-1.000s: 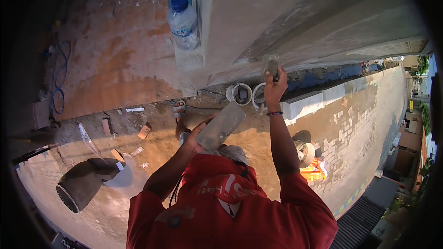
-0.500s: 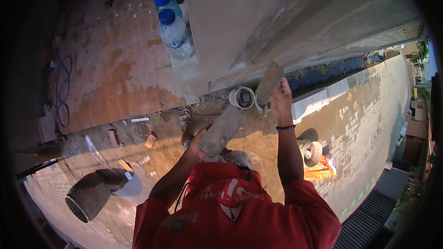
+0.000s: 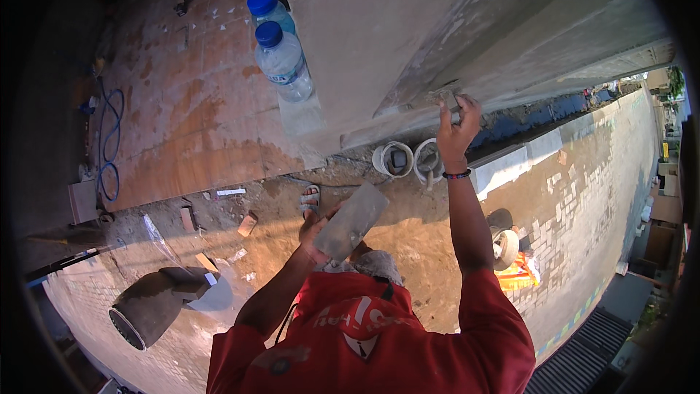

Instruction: The person applies plaster to a vertical wall using a trowel and a hawk. They repeatedly scoop plaster from a bucket, spread it on the wall, and smooth the surface. The person works on different sections of the wall, including edges and corners.

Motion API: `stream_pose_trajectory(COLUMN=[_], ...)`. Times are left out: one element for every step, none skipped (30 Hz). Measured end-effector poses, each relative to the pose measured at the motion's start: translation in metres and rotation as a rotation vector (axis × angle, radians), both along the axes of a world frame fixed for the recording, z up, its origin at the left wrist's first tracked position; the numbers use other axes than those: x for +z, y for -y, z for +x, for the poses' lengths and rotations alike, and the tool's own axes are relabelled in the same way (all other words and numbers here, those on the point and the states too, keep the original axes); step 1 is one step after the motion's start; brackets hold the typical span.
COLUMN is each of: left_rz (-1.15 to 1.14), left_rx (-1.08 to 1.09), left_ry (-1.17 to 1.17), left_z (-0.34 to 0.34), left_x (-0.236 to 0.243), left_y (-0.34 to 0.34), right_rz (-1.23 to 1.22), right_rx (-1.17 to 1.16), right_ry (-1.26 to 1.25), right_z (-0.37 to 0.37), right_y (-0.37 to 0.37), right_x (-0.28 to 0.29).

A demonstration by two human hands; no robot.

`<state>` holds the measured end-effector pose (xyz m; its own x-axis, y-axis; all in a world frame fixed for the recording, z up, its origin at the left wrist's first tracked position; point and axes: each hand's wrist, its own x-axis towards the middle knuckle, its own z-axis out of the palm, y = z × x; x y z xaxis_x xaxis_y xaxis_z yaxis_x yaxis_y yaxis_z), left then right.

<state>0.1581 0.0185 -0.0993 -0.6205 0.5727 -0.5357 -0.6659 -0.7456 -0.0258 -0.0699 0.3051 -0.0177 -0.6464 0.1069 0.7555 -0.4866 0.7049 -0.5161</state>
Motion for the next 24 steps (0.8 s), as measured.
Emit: stream_pose_trajectory(left_rz=[-0.028,-0.031,-0.032,-0.033,-0.011,0.010,0.030,-0.026,-0.081,-0.135,-0.119,-0.103,-0.088,-0.093,-0.098,-0.102,-0.078,-0.050,-0.023,-0.039,-0.053,-0.066,-0.054,-0.038], left_rx=[-0.024,-0.020,-0.020,-0.019,-0.003,0.011,0.024,0.015,0.010,0.005,-0.006,-0.018,-0.034,-0.035,-0.034,-0.032,-0.042,-0.052,-0.063,-0.078,-0.103,-0.116,-0.084,-0.053], left_ry=[-0.033,-0.060,-0.087,-0.113,-0.094,-0.075,-0.056,-0.028,0.004,0.036,0.060,0.084,0.106,0.047,-0.012,-0.071,-0.070,-0.064,-0.058,-0.088,-0.125,-0.159,-0.137,-0.118], left_z=[-0.002,-0.002,-0.001,0.000,0.002,0.003,0.003,0.001,0.001,0.001,0.001,-0.001,-0.003,-0.003,-0.002,-0.002,-0.004,-0.006,-0.008,-0.009,-0.013,-0.014,-0.011,-0.007], left_x=[0.002,0.001,-0.001,-0.003,-0.006,-0.008,-0.010,-0.010,-0.009,-0.009,-0.010,-0.011,-0.011,-0.011,-0.012,-0.012,-0.011,-0.007,-0.004,0.000,0.005,0.006,-0.002,-0.016], left_y=[0.000,0.000,0.000,0.000,0.000,0.001,0.003,0.005,0.005,0.005,0.005,0.006,0.007,0.007,0.008,0.010,0.012,0.013,0.015,0.016,0.018,0.021,0.026,0.029], right_rz=[-0.028,-0.040,-0.050,-0.060,-0.104,-0.150,-0.196,-0.213,-0.227,-0.241,-0.360,-0.477,-0.596,-0.581,-0.565,-0.550,-0.560,-0.566,-0.571,-0.521,-0.473,-0.421,-0.397,-0.371], right_rx=[-0.021,-0.070,-0.121,-0.172,-0.158,-0.146,-0.135,-0.150,-0.163,-0.176,-0.140,-0.103,-0.071,-0.078,-0.084,-0.088,-0.123,-0.160,-0.197,-0.205,-0.223,-0.229,-0.208,-0.188], right_ry=[-0.013,0.041,0.096,0.151,0.215,0.279,0.343,0.307,0.274,0.242,0.225,0.209,0.188,0.188,0.189,0.190,0.274,0.361,0.448,0.439,0.421,0.410,0.426,0.439], right_z=[-0.005,-0.008,-0.008,-0.007,-0.003,0.006,0.014,0.019,0.023,0.024,0.024,0.023,0.023,0.020,0.015,0.011,0.009,0.008,0.007,0.012,0.019,0.027,0.036,0.052], right_y=[0.001,-0.001,-0.004,-0.008,-0.011,-0.013,-0.015,-0.014,-0.011,-0.009,-0.002,0.011,0.021,0.027,0.033,0.040,0.048,0.054,0.057,0.049,0.031,0.020,0.019,0.018], right_x=[-0.007,-0.020,-0.039,-0.054,-0.065,-0.072,-0.078,-0.077,-0.068,-0.059,-0.039,-0.014,-0.001,0.001,0.002,0.001,-0.005,-0.021,-0.039,-0.076,-0.119,-0.141,-0.138,-0.129])
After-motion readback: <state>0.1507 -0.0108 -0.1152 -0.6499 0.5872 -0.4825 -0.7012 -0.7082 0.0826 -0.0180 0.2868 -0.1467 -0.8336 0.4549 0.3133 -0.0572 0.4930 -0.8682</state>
